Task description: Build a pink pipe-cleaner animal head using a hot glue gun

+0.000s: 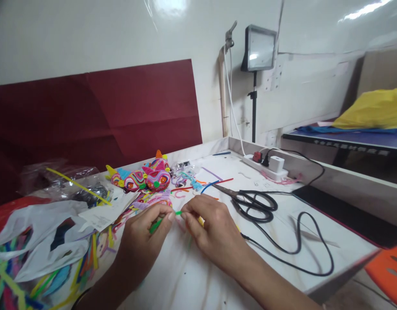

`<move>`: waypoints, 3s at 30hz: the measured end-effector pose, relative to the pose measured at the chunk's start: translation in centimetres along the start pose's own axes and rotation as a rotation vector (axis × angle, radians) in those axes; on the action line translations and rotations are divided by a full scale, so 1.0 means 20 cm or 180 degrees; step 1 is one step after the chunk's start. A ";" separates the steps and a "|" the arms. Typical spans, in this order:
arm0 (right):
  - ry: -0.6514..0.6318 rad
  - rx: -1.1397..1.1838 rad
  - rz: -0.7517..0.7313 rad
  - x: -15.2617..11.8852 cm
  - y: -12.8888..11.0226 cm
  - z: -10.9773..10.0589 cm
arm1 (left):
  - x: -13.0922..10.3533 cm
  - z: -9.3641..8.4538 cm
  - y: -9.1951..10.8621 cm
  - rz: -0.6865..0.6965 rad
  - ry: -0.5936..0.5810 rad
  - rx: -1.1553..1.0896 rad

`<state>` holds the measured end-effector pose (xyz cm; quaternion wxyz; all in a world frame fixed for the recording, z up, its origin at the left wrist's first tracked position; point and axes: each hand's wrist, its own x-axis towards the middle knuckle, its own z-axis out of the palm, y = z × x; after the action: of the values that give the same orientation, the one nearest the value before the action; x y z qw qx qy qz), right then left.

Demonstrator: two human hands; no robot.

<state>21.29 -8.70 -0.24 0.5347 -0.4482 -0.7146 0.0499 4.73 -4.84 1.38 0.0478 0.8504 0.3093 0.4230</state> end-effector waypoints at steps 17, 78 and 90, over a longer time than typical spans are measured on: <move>0.0812 0.1793 0.1357 -0.06 0.02 0.19 | -0.01 0.02 -0.01 -0.0243 0.0016 -0.0187; -0.0973 0.1086 -0.0117 0.74 0.23 0.22 | 0.33 -0.08 -0.36 -0.0923 0.0928 -0.0010; -0.0503 0.1403 0.0312 0.70 0.15 0.33 | 0.31 -0.10 -0.37 -0.1031 0.1239 -0.0236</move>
<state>17.39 5.46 5.41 0.5590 -0.3495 -0.7035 0.2655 2.45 4.29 4.43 0.0857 0.6900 0.4291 0.5766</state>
